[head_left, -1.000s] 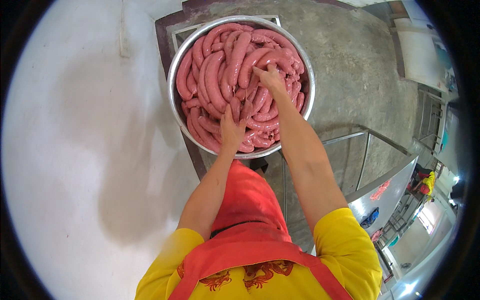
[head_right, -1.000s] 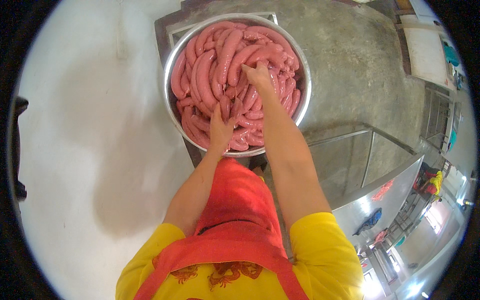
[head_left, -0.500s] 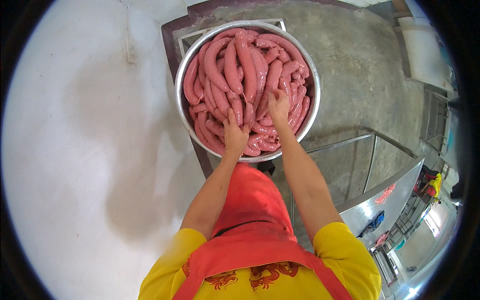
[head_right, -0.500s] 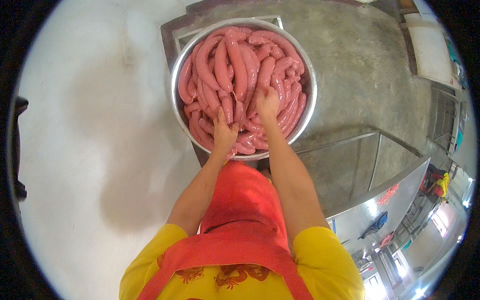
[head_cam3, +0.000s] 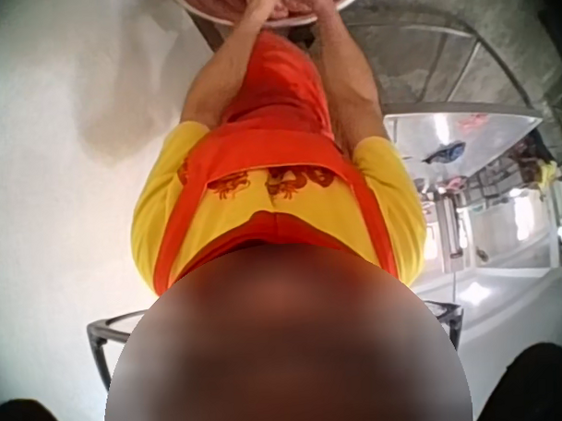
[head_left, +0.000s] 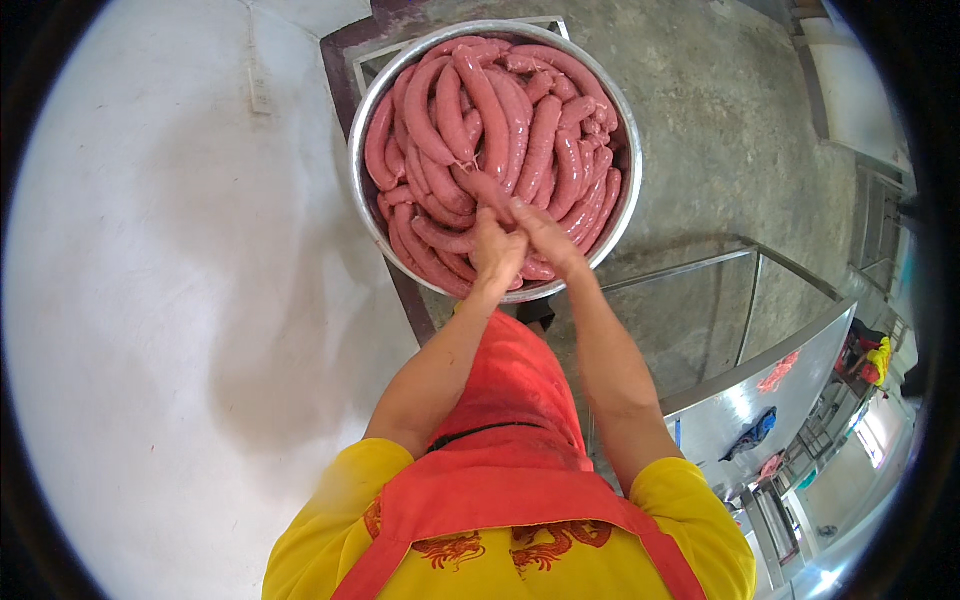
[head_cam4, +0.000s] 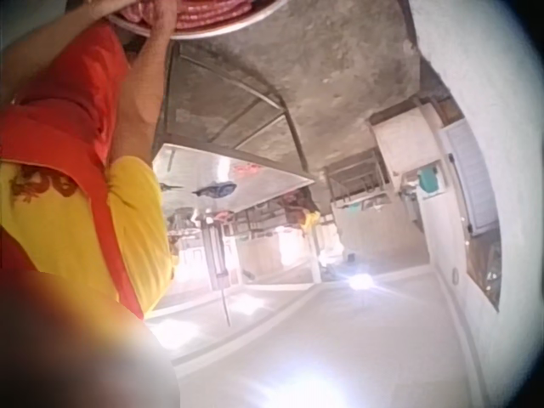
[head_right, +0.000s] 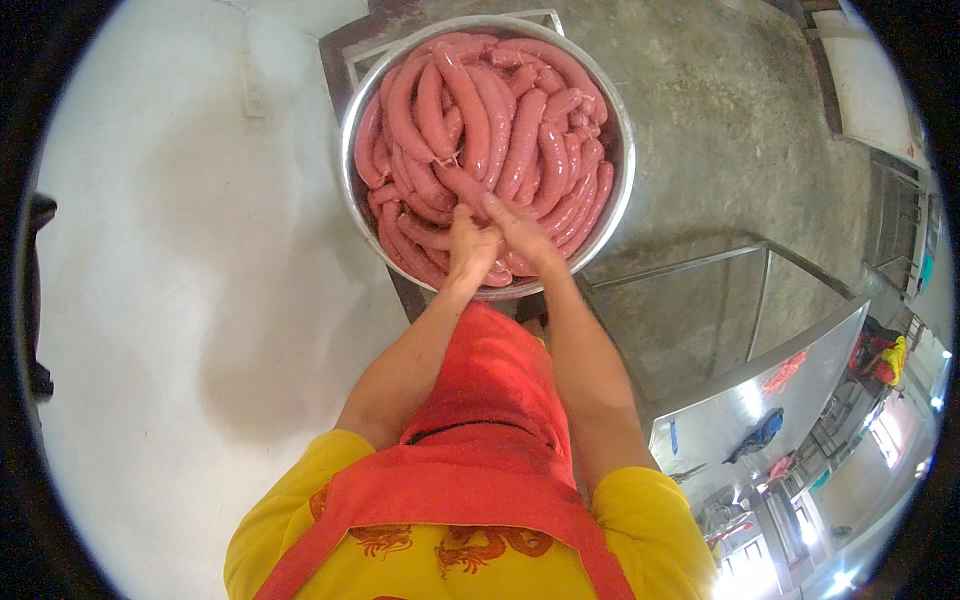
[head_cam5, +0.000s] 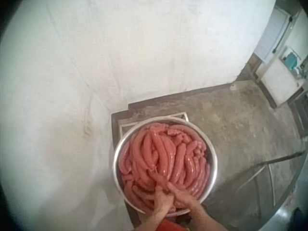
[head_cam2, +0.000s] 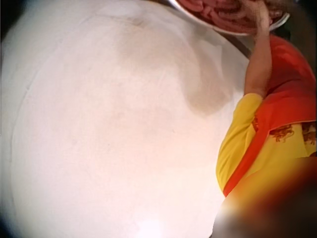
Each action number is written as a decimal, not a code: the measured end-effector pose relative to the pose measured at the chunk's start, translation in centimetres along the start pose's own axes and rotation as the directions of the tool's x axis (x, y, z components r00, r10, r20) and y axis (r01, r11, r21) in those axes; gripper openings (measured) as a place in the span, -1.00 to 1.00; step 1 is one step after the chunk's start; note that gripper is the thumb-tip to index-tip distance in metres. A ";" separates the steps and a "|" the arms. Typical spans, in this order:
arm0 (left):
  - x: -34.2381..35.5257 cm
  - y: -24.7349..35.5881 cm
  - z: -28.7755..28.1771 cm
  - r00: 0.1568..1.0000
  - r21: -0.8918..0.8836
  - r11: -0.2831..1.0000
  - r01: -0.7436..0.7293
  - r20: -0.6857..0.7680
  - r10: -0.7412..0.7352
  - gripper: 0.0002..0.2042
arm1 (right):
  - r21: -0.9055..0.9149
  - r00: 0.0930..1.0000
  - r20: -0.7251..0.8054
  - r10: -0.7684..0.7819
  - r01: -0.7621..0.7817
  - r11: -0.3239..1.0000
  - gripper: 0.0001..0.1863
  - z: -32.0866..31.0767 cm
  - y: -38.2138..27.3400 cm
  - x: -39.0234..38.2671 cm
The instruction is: The person forms long sausage links into U-shapes on a stainless steel table, uses a green tool to pierce the casing, and cuts the links with scissors. Finished links are placed into a large metal bowl. Other workers in yellow shirts and red aprons are visible in the background.
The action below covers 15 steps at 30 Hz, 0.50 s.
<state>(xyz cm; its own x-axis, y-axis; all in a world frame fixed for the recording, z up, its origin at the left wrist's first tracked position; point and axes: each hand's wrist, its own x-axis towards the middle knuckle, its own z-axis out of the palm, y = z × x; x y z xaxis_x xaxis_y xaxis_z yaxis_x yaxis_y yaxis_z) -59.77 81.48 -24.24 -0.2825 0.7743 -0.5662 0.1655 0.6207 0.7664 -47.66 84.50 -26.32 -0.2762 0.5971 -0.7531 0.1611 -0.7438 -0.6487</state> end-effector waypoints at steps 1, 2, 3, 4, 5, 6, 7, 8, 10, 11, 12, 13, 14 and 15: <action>-0.3 0.2 0.7 0.999 -0.018 0.999 -0.030 0.041 0.031 -0.61 | 0.025 0.997 0.078 -0.021 0.019 1.000 -0.08 -1.8 -0.4 -0.4; -0.4 0.2 1.2 0.991 -0.051 0.997 -0.052 0.124 0.058 -0.63 | -0.125 1.000 0.016 0.006 -0.004 0.992 -0.10 -3.1 -0.7 -0.5; -0.5 -0.1 1.5 0.983 0.034 0.998 -0.045 0.177 0.038 -0.65 | -0.262 0.999 -0.039 0.008 -0.018 0.965 -0.13 -4.2 -0.9 -0.5; -0.5 -0.7 1.7 0.970 0.089 0.993 -0.077 0.238 0.054 -0.67 | -0.397 0.994 -0.109 0.015 -0.058 0.916 -0.15 -5.1 -1.1 -0.5; -0.5 -1.5 1.5 0.956 0.138 0.981 -0.132 0.279 0.089 -0.69 | -0.414 0.998 -0.062 -0.019 -0.008 0.910 -0.18 -5.7 -1.1 -0.5; -0.4 -2.4 1.1 0.971 0.176 0.976 -0.129 0.220 0.089 -0.71 | -0.434 0.999 -0.031 -0.040 0.022 0.901 -0.22 -6.4 -1.1 -0.6; -0.3 -3.4 0.5 0.983 0.210 0.967 -0.143 0.145 0.114 -0.74 | -0.447 0.997 0.015 -0.076 0.075 0.891 -0.25 -6.8 -1.1 -0.7; -0.1 -4.3 -0.3 0.989 0.256 0.957 -0.133 0.094 0.112 -0.77 | -0.537 0.996 -0.044 -0.079 0.043 0.843 -0.29 -7.0 -1.0 -0.7; 0.0 -6.1 -2.0 0.980 0.336 0.924 -0.183 -0.010 0.198 -0.75 | -0.696 0.985 -0.141 -0.098 -0.028 0.717 -0.35 -7.2 -0.6 -0.9; 0.1 -6.7 -2.8 0.978 0.387 0.907 -0.164 -0.057 0.201 -0.73 | -0.756 0.964 -0.199 -0.177 -0.036 0.654 -0.41 -7.0 -0.3 -1.1; 0.1 -7.2 -3.5 0.963 0.448 0.870 -0.206 -0.066 0.262 -0.72 | -0.859 0.925 -0.185 -0.332 0.012 0.512 -0.43 -6.9 -0.1 -1.2; 0.1 -7.5 -4.1 0.955 0.514 0.831 -0.210 -0.075 0.288 -0.70 | -0.937 0.879 -0.181 -0.441 -0.018 0.350 -0.44 -6.6 0.2 -1.4; 0.0 -7.8 -4.6 0.933 0.574 0.782 -0.242 -0.083 0.350 -0.68 | -0.984 0.812 -0.129 -0.570 -0.036 0.172 -0.45 -6.4 0.6 -1.6; -0.1 -8.0 -5.1 0.949 0.643 0.734 -0.216 -0.040 0.314 -0.60 | -0.981 0.830 -0.148 -0.538 -0.056 0.183 -0.42 -6.3 0.7 -1.5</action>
<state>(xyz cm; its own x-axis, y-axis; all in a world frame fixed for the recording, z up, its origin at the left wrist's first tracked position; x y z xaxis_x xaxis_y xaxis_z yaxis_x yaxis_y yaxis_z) -65.85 75.86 -28.75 -0.2535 0.9245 -0.2846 0.7905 0.3675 0.4899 -41.20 84.96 -26.32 -0.1755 0.9401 -0.2921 0.9750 0.1250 -0.1835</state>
